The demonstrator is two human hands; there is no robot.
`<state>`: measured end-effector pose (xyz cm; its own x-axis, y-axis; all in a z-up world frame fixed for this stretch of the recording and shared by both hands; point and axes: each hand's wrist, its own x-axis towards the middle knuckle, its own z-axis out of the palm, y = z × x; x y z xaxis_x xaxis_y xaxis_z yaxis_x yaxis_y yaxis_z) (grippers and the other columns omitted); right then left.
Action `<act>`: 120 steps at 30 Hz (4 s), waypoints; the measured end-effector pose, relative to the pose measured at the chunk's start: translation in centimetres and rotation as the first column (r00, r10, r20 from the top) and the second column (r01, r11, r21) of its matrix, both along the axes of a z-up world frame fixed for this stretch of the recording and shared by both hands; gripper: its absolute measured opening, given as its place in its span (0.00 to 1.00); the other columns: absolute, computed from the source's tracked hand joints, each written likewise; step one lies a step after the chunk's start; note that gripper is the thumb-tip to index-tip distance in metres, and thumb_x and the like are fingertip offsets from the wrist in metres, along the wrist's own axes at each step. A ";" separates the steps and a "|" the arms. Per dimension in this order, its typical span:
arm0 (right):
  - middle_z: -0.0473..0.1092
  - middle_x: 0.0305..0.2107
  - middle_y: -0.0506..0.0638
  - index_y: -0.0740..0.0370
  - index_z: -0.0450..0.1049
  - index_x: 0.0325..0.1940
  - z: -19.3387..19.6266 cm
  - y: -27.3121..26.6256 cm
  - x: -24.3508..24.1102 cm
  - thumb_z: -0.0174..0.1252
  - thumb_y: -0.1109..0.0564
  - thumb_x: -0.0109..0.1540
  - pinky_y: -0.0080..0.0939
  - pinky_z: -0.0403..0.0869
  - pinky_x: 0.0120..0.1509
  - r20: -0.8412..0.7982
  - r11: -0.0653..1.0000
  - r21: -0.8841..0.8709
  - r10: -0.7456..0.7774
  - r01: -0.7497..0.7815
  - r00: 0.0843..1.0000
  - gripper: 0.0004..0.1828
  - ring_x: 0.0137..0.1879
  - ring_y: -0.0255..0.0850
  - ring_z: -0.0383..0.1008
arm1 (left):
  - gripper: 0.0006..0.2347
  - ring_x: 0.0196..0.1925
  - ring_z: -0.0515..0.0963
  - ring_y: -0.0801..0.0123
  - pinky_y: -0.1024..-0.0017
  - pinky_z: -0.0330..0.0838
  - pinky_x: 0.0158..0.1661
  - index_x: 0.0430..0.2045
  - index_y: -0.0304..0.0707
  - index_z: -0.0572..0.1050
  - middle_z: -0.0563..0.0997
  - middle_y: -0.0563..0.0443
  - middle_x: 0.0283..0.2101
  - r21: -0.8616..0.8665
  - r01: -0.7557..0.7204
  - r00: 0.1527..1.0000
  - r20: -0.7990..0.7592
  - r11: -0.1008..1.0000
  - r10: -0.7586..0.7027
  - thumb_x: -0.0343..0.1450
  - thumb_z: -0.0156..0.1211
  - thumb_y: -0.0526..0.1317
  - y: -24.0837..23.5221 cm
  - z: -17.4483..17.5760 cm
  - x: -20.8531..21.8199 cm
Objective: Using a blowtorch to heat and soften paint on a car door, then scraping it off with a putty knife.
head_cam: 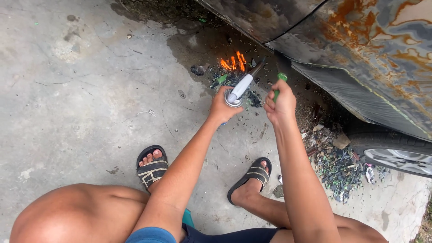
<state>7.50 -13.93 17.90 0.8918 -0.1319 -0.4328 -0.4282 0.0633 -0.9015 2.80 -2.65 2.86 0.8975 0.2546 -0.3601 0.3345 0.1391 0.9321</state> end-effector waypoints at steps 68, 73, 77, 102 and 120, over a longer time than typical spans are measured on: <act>0.58 0.18 0.54 0.68 0.68 0.47 5.2 -16.1 -10.4 0.49 0.58 0.65 0.29 0.52 0.15 -0.016 0.996 -0.042 0.084 -0.085 0.996 0.10 0.15 0.34 0.53 | 0.31 0.53 0.80 0.44 0.52 0.74 0.50 0.49 0.40 0.73 0.81 0.37 0.45 0.028 0.001 0.993 0.116 1.000 -0.004 0.51 0.76 0.36 -6.0 0.9 0.7; 0.58 0.18 0.54 0.68 0.69 0.46 5.1 -16.0 -10.5 0.49 0.59 0.65 0.30 0.53 0.15 -0.010 0.995 -0.045 0.087 -0.087 0.996 0.10 0.15 0.34 0.53 | 0.31 0.53 0.80 0.44 0.52 0.74 0.50 0.49 0.40 0.73 0.81 0.37 0.45 0.027 -0.017 0.994 0.111 0.999 0.014 0.50 0.76 0.36 -5.7 0.7 0.9; 0.58 0.18 0.54 0.68 0.68 0.46 5.2 -15.8 -10.5 0.49 0.58 0.66 0.30 0.53 0.15 -0.001 0.993 -0.058 0.100 -0.100 0.995 0.10 0.14 0.34 0.53 | 0.31 0.53 0.80 0.44 0.52 0.74 0.50 0.49 0.41 0.73 0.80 0.38 0.45 0.032 -0.025 0.995 0.099 0.999 0.022 0.50 0.76 0.36 -5.4 0.7 0.9; 0.58 0.18 0.54 0.69 0.68 0.47 6.1 -14.8 -10.7 0.50 0.59 0.65 0.32 0.54 0.15 0.005 0.990 -0.096 0.103 -0.102 0.995 0.10 0.14 0.35 0.55 | 0.29 0.52 0.81 0.42 0.51 0.74 0.49 0.48 0.42 0.72 0.81 0.37 0.44 0.118 -0.017 0.986 0.169 0.993 -0.004 0.52 0.74 0.36 -3.9 0.8 0.5; 0.60 0.19 0.54 0.68 0.69 0.48 6.6 -15.0 -10.4 0.50 0.58 0.65 0.33 0.56 0.17 0.017 0.994 -0.082 0.079 -0.077 0.997 0.11 0.18 0.37 0.58 | 0.31 0.53 0.81 0.42 0.50 0.74 0.52 0.50 0.38 0.72 0.81 0.35 0.46 0.199 -0.052 0.987 0.158 0.979 0.020 0.51 0.78 0.35 -3.1 -0.3 1.5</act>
